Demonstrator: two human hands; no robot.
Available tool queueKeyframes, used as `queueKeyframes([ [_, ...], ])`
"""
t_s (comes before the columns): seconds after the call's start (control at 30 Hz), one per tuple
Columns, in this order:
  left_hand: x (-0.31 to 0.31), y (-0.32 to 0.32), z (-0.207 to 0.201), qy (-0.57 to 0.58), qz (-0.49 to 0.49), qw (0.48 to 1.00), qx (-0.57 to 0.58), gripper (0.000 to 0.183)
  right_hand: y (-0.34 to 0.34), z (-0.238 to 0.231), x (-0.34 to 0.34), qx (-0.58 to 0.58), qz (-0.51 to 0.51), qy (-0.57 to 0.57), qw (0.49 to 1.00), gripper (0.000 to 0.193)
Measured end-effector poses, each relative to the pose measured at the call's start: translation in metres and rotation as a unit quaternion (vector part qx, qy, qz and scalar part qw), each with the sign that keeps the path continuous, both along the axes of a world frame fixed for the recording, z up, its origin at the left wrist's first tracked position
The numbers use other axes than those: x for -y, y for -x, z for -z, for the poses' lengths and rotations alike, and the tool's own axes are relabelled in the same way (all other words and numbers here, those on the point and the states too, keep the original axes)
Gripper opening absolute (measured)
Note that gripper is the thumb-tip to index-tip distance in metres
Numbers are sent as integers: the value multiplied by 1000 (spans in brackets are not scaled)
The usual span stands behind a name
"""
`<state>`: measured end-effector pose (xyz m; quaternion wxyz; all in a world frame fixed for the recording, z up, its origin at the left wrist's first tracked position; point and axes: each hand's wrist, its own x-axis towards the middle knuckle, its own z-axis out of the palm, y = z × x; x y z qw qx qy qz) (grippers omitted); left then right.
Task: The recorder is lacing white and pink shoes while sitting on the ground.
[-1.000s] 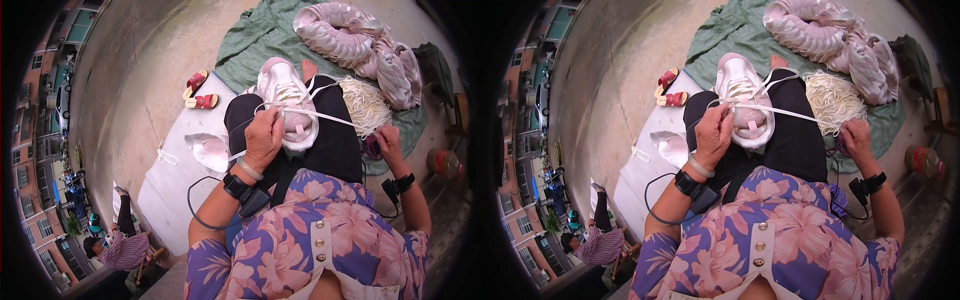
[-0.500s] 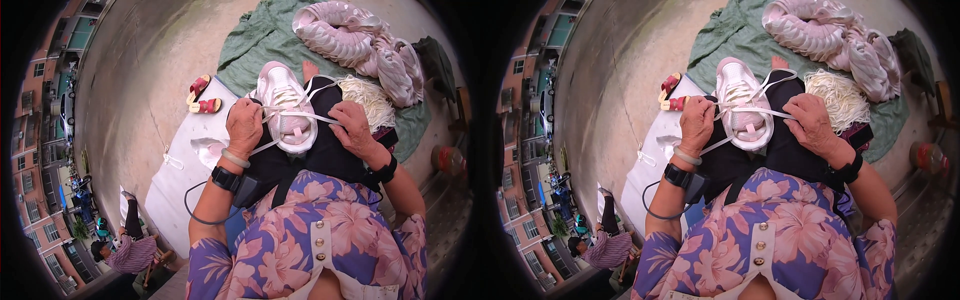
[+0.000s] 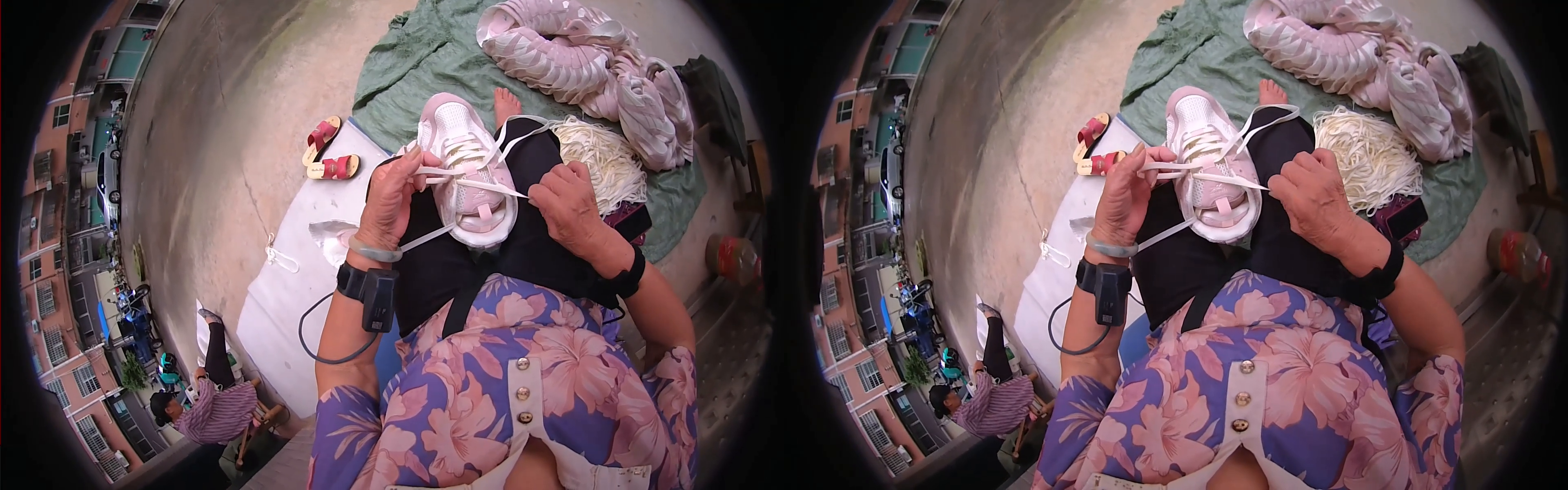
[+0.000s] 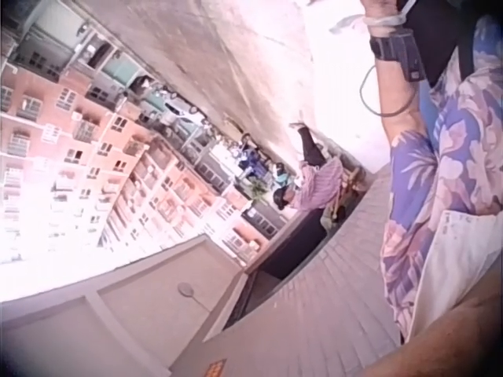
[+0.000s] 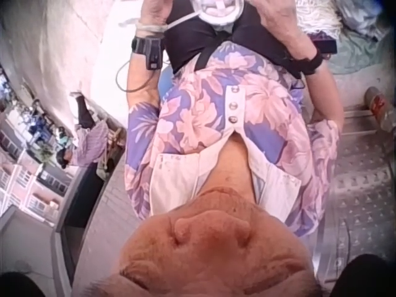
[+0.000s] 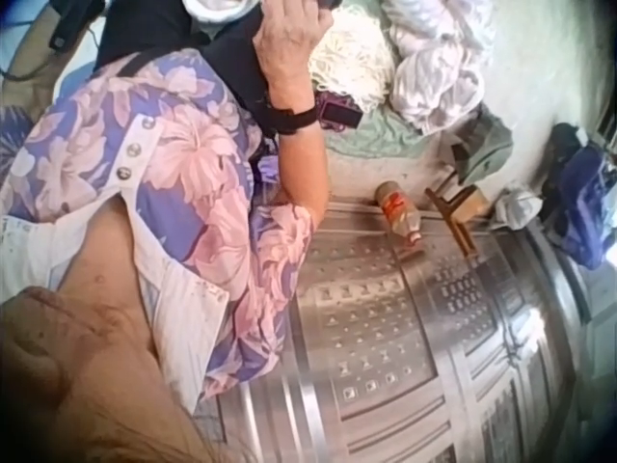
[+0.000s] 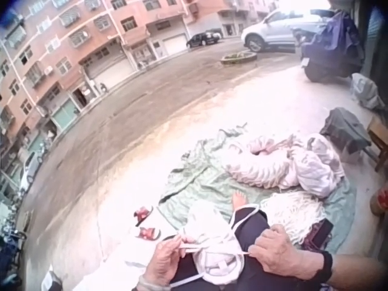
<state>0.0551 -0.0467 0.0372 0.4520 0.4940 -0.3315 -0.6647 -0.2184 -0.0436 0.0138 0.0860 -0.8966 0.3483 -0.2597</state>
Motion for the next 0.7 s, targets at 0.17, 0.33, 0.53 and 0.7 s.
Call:
queueKeyframes([
  [0.17, -1, 4, 5, 18, 64, 990, 124, 26, 54, -12, -7, -32, 71, 40, 996, 9],
  [0.33, 0, 7, 11, 98, 127, 965, 208, 11, 59, -9, -23, 31, 2, -68, 997, 12],
  [0.53, -4, 31, 0, 350, -47, 802, 482, 14, 9, -2, 5, 221, 9, -223, 949, 14],
  [0.7, -11, 61, -4, 387, 39, 732, 559, 12, -45, -6, 11, 151, 40, -159, 975, 36],
])
